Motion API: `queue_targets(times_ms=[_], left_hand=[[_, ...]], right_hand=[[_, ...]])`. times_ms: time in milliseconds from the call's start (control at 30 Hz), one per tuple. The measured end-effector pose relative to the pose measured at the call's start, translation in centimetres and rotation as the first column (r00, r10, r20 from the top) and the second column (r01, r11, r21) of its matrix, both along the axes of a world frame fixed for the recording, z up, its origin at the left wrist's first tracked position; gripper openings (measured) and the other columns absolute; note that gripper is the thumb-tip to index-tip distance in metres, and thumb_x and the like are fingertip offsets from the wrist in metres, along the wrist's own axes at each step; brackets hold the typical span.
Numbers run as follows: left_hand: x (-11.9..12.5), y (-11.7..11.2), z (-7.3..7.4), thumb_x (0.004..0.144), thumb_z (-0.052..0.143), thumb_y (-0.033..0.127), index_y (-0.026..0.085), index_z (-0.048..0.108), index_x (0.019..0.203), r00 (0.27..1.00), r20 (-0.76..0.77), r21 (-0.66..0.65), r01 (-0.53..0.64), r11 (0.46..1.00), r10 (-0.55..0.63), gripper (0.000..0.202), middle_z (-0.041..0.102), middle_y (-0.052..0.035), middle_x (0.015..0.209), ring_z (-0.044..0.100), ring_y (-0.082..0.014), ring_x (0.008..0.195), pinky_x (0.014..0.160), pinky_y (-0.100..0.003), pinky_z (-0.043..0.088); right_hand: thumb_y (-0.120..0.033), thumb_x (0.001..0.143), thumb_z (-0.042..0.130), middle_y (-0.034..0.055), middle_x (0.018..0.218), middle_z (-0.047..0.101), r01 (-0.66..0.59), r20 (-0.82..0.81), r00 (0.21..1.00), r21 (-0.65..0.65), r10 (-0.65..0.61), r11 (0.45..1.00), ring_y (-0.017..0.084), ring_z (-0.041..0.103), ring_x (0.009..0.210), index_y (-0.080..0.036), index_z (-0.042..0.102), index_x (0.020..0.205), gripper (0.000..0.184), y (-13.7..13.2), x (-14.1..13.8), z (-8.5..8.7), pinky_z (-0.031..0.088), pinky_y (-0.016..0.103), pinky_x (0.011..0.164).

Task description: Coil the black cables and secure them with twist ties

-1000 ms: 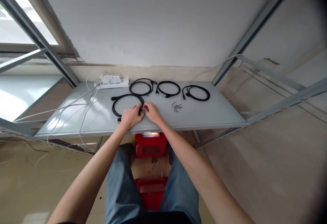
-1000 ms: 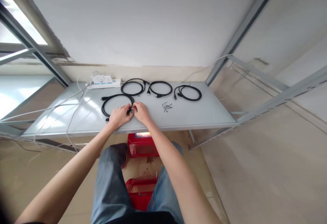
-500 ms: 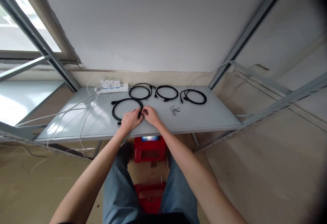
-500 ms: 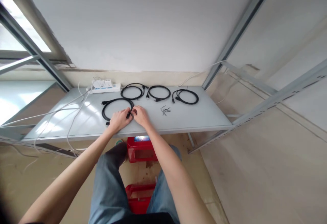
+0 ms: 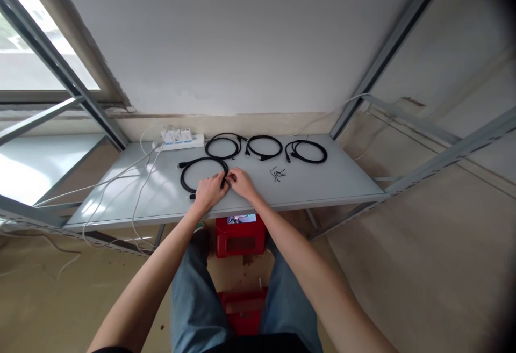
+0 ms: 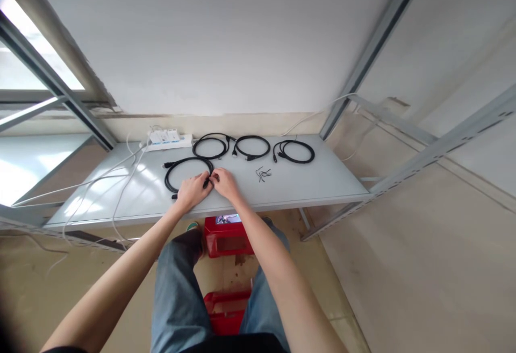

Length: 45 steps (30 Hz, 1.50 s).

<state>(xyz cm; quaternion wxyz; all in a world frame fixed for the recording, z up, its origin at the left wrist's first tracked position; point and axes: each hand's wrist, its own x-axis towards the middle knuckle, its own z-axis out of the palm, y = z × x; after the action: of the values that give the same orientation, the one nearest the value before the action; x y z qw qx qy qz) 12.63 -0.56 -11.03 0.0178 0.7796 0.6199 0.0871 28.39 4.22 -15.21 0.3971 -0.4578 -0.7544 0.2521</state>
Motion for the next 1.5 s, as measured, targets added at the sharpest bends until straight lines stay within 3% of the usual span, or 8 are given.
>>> queue_targets(times_ms=[467, 767, 1000, 1200, 1500], left_hand=[[0.08, 0.09, -0.13, 0.107, 0.040, 0.043, 0.022, 0.059, 0.128, 1.000, -0.001, -0.030, -0.014, 0.999, 0.014, 0.035, 0.077, -0.0147, 0.122, 0.074, -0.0336, 0.107, 0.086, -0.040, 0.048], [0.20, 0.07, 0.00, 0.107, 0.041, 0.043, 0.023, 0.058, 0.129, 1.000, 0.004, -0.050, -0.024, 0.998, 0.025, 0.034, 0.076, -0.0146, 0.124, 0.074, -0.0332, 0.108, 0.087, -0.040, 0.048], [0.21, 0.10, -0.03, 0.107, 0.041, 0.044, 0.023, 0.058, 0.129, 0.999, 0.018, -0.052, -0.028, 0.998, 0.029, 0.035, 0.076, -0.0151, 0.125, 0.073, -0.0339, 0.110, 0.088, -0.041, 0.048], [0.12, 0.18, -0.23, 0.107, 0.040, 0.045, 0.023, 0.058, 0.128, 1.000, 0.016, -0.036, -0.020, 0.999, 0.021, 0.036, 0.076, -0.0146, 0.125, 0.074, -0.0337, 0.107, 0.087, -0.040, 0.048], [0.10, -0.01, -0.47, 0.108, 0.039, 0.043, 0.022, 0.058, 0.129, 1.000, 0.019, -0.031, -0.016, 0.999, 0.016, 0.035, 0.076, -0.0149, 0.125, 0.073, -0.0335, 0.109, 0.087, -0.040, 0.048]], right_hand=[[-0.026, 0.099, 0.064, -0.0018, 0.074, 0.066, -0.011, -0.035, 0.999, -0.093, 0.008, 0.996, 0.015, 0.056, 0.070, -0.021, 0.066, 0.080, 0.020, 0.20, -0.11, -0.23, 0.039, 0.025, 0.069], [-0.024, 0.103, 0.064, -0.0002, 0.077, 0.066, 0.029, 0.126, 0.992, 0.001, -0.029, 1.000, 0.016, 0.053, 0.072, -0.021, 0.065, 0.076, 0.027, 0.22, -0.32, -0.09, 0.036, 0.027, 0.071], [-0.021, 0.102, 0.064, 0.0016, 0.085, 0.070, 0.018, 0.134, 0.991, 0.016, -0.020, 1.000, 0.017, 0.059, 0.081, -0.021, 0.065, 0.079, 0.023, 0.57, -0.30, -0.25, 0.039, 0.027, 0.077], [-0.029, 0.108, 0.057, 0.0027, 0.079, 0.067, 0.046, 0.186, 0.981, 0.032, -0.051, 0.998, 0.017, 0.055, 0.075, -0.021, 0.062, 0.074, 0.036, 0.66, -0.54, -0.40, 0.036, 0.028, 0.072], [-0.025, 0.106, 0.061, 0.0040, 0.085, 0.070, 0.054, 0.235, 0.970, 0.027, -0.059, 0.998, 0.019, 0.058, 0.081, -0.021, 0.065, 0.079, 0.027, 0.44, -0.59, -0.01, 0.038, 0.029, 0.077]])
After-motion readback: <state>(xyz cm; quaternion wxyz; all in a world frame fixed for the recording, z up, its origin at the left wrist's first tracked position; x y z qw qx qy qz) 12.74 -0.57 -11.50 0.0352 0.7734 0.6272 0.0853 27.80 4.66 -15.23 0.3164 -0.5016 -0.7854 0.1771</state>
